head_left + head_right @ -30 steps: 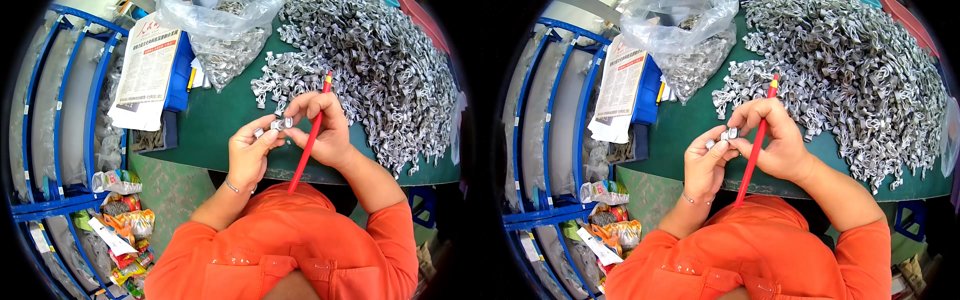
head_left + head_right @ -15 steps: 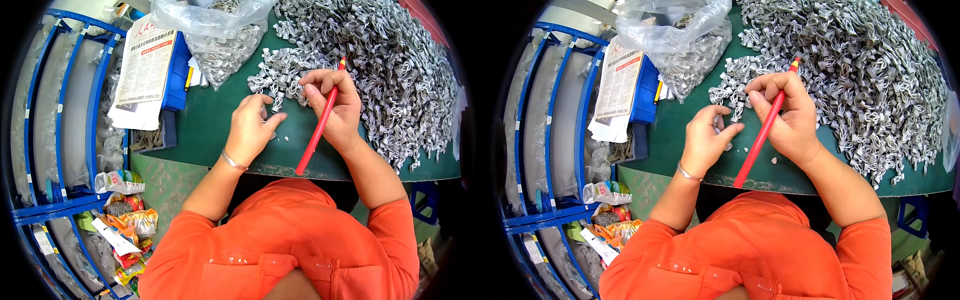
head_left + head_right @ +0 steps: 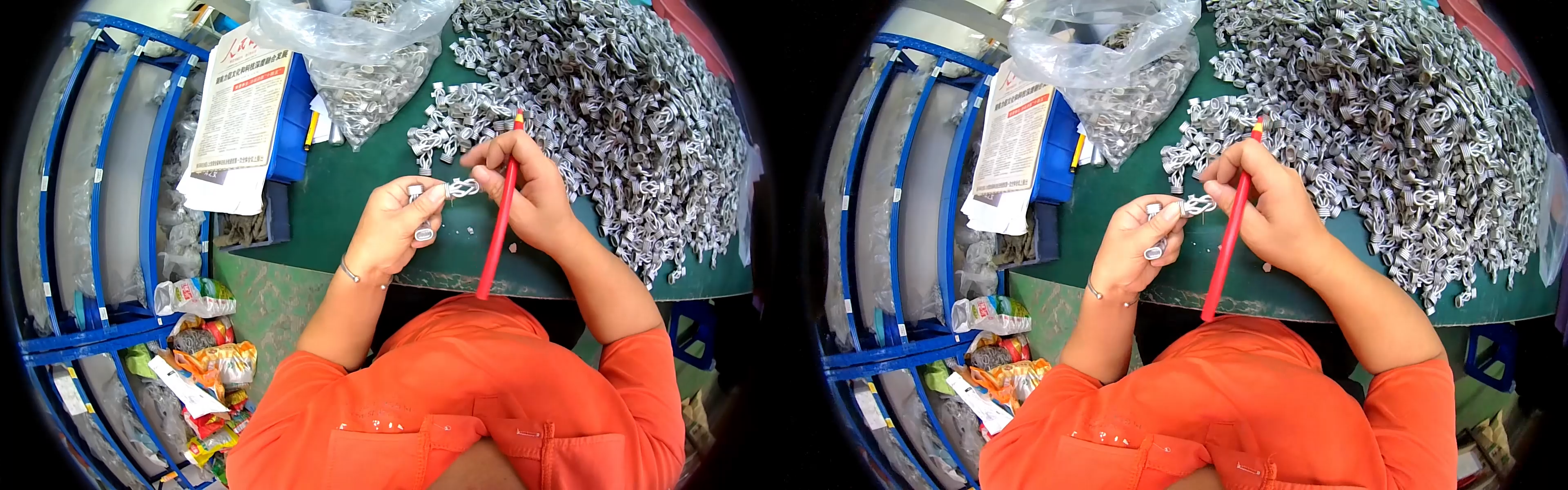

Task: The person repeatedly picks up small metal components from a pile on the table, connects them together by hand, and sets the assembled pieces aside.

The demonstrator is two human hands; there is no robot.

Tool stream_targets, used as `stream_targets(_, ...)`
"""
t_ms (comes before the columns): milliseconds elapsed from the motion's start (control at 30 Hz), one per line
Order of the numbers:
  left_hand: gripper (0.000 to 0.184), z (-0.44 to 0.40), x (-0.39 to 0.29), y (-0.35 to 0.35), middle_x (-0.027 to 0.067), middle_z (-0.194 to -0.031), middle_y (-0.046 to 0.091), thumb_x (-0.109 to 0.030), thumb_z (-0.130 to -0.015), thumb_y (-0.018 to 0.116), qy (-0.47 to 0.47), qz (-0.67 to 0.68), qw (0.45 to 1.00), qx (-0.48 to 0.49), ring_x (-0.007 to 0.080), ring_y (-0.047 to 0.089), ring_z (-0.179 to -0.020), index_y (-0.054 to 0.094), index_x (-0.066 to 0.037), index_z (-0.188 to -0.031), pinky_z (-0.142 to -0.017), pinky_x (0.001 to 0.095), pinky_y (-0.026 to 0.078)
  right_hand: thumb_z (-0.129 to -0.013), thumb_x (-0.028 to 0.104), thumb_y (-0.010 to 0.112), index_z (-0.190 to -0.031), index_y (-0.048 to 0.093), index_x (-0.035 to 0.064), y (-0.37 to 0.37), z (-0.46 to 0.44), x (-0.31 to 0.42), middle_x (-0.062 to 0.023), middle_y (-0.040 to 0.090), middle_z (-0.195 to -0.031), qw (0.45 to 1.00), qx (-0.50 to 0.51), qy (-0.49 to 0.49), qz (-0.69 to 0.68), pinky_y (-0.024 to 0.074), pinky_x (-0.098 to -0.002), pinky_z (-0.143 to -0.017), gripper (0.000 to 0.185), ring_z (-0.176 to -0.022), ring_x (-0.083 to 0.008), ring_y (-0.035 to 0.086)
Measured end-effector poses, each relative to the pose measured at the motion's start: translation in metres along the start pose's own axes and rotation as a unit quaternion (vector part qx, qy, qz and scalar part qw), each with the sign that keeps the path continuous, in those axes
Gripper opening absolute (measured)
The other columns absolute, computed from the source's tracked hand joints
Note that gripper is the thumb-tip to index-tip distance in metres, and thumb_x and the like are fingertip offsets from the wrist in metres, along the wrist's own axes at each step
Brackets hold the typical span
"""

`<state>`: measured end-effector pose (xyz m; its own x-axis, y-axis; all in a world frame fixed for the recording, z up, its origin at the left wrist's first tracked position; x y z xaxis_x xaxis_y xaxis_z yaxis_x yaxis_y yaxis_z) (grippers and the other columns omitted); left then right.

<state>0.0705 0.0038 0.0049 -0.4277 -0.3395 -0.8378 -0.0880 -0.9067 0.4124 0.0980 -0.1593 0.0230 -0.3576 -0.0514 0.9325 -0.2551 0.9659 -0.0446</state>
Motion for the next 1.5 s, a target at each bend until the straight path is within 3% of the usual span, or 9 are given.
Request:
stream_targets(133, 0.017, 0.002, 0.002, 0.006, 0.0052, -0.076, 0.051, -0.013, -0.088, 0.052, -0.007, 0.157, 0.985, 0.068, 0.0060, 0.041, -0.049, 0.053, 0.003, -0.093, -0.039, 0.0181, 0.029, -0.081, 0.001, 0.058, -0.079, 0.043, 0.0045, 0.002, 0.002, -0.008, -0.0088, 0.058, -0.084, 0.952, 0.069, 0.175, -0.243, 0.0479, -0.0224, -0.060, 0.016, -0.072, -0.0115, 0.058)
stream_targets(267, 0.018, -0.002, 0.013, 0.008, 0.0063, -0.085, 0.052, -0.016, -0.088, 0.051, -0.082, 0.446, 0.884, 0.108, 0.0096, 0.046, -0.063, 0.054, 0.001, -0.094, -0.045, 0.0210, 0.036, -0.076, -0.004, 0.061, -0.076, 0.042, 0.0070, 0.003, -0.001, -0.012, -0.0119, 0.057, -0.084, 0.935, 0.071, 0.101, -0.334, 0.0514, -0.0263, -0.062, 0.022, -0.072, -0.0172, 0.060)
stream_targets(700, 0.018, 0.013, 0.008, 0.015, 0.0040, -0.070, 0.052, -0.010, -0.086, 0.055, 0.097, 0.088, 0.991, -0.027, 0.0026, 0.035, -0.045, 0.052, 0.001, -0.099, -0.036, 0.0158, 0.027, -0.073, -0.007, 0.063, -0.079, 0.041, 0.0066, 0.005, 0.004, -0.001, -0.0116, 0.054, -0.092, 0.991, 0.058, -0.013, -0.122, 0.0461, -0.0253, -0.074, 0.026, -0.084, -0.0141, 0.054)
stream_targets(1133, 0.019, 0.001, 0.019, 0.017, 0.0050, -0.079, 0.056, -0.017, -0.088, 0.052, 0.016, 0.199, 0.980, -0.005, 0.0054, 0.042, -0.051, 0.053, 0.000, -0.099, -0.036, 0.0160, 0.033, -0.072, -0.004, 0.065, -0.080, 0.040, 0.0059, 0.008, 0.007, 0.010, -0.0111, 0.056, -0.088, 0.991, 0.036, -0.116, -0.047, 0.0465, -0.0251, -0.064, 0.029, -0.073, -0.0138, 0.056)
stream_targets(1267, 0.023, -0.002, 0.014, 0.018, 0.0057, -0.078, 0.055, -0.025, -0.090, 0.047, -0.128, 0.389, 0.911, -0.060, 0.0138, 0.047, -0.052, 0.053, -0.004, -0.095, -0.035, 0.0176, 0.036, -0.074, -0.005, 0.063, -0.080, 0.040, 0.0057, 0.003, 0.005, 0.020, -0.0124, 0.057, -0.088, 0.984, 0.009, -0.104, -0.142, 0.0463, -0.0266, -0.066, 0.026, -0.078, -0.0157, 0.057)
stream_targets(1333, 0.017, -0.016, 0.005, 0.006, 0.0068, -0.080, 0.055, -0.022, -0.087, 0.052, -0.082, 0.413, 0.905, 0.059, 0.0130, 0.048, -0.053, 0.052, -0.006, -0.088, -0.034, 0.0177, 0.034, -0.077, -0.003, 0.061, -0.080, 0.039, 0.0055, -0.004, 0.004, 0.012, -0.0128, 0.057, -0.087, 0.986, -0.030, -0.078, -0.142, 0.0433, -0.0261, -0.072, 0.024, -0.079, -0.0141, 0.054)
stream_targets(1400, 0.011, -0.027, -0.021, -0.011, 0.0017, -0.063, 0.051, -0.013, -0.081, 0.062, 0.042, -0.069, 0.995, -0.065, 0.0068, 0.043, -0.047, 0.053, -0.006, -0.082, -0.035, 0.0199, 0.034, -0.078, -0.002, 0.060, -0.079, 0.038, 0.0057, -0.006, 0.002, 0.010, -0.0120, 0.057, -0.086, 0.984, -0.060, -0.057, -0.159, 0.0424, -0.0250, -0.069, 0.023, -0.076, -0.0126, 0.053)
stream_targets(1467, 0.016, -0.044, -0.034, -0.022, 0.0005, -0.055, 0.050, -0.009, -0.074, 0.068, 0.224, -0.495, 0.821, -0.177, 0.0081, 0.046, -0.043, 0.055, -0.002, -0.082, -0.038, 0.0221, 0.037, -0.079, -0.002, 0.060, -0.079, 0.038, 0.0058, -0.007, 0.002, 0.010, -0.0112, 0.057, -0.085, 0.985, -0.057, -0.055, -0.154, 0.0420, -0.0244, -0.068, 0.023, -0.075, -0.0116, 0.052)
stream_targets(1500, 0.016, -0.047, -0.031, -0.024, 0.0005, -0.055, 0.050, -0.009, -0.074, 0.068, 0.227, -0.496, 0.819, -0.176, 0.0081, 0.046, -0.043, 0.055, -0.002, -0.082, -0.038, 0.0221, 0.037, -0.079, -0.002, 0.059, -0.079, 0.038, 0.0058, -0.007, 0.001, 0.010, -0.0104, 0.056, -0.084, 0.986, -0.055, -0.052, -0.148, 0.0417, -0.0237, -0.067, 0.022, -0.074, -0.0106, 0.051)
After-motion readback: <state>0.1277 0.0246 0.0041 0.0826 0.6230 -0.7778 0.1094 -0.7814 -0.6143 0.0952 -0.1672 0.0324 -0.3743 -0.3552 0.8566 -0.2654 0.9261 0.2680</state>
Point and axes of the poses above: each hand's wrist, its own z-axis away from the middle knuckle, its own y-axis out of the palm, x = y × z, the point moved 4 cm from there along -z, towards the middle knuckle
